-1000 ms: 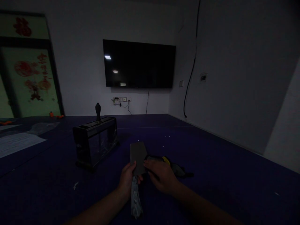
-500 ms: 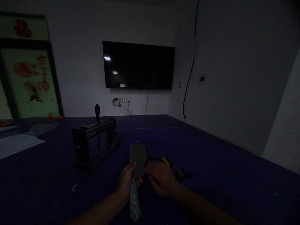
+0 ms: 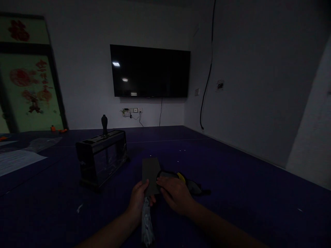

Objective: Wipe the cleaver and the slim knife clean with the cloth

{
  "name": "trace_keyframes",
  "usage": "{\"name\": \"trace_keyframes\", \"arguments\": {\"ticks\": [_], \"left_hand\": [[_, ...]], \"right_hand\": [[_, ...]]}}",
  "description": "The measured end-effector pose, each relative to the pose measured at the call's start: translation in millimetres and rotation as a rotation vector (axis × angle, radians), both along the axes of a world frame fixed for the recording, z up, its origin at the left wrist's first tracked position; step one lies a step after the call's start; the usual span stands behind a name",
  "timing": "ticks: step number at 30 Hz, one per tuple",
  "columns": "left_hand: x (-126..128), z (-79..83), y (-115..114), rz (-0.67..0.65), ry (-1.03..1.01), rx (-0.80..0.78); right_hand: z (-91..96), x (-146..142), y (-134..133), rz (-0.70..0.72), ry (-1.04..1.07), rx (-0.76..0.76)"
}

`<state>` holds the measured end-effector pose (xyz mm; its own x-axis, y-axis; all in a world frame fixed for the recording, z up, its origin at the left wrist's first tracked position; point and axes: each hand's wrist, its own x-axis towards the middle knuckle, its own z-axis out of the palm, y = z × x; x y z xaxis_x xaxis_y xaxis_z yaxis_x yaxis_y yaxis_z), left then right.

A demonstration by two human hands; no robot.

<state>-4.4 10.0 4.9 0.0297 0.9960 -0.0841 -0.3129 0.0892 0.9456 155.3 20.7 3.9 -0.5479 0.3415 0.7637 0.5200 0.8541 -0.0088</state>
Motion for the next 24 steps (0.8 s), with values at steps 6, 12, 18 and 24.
{"name": "trace_keyframes", "arguments": {"ticks": [6, 12, 18, 24], "left_hand": [[-0.1, -0.5, 1.5, -0.009, 0.017, 0.006], [0.6, -0.3, -0.4, -0.010, 0.017, -0.008], [-0.1, -0.5, -0.2, 0.003, 0.009, -0.006], [-0.4, -0.2, 1.0, -0.008, 0.037, -0.007]], "right_hand": [[0.0, 0.4, -0.4, 0.002, 0.009, 0.044], [-1.7, 1.7, -0.7, 0.040, 0.054, 0.101], [-0.3, 1.2, -2.0, 0.026, 0.030, 0.065], [2.7, -0.1, -1.5, -0.001, 0.000, -0.021]]}}
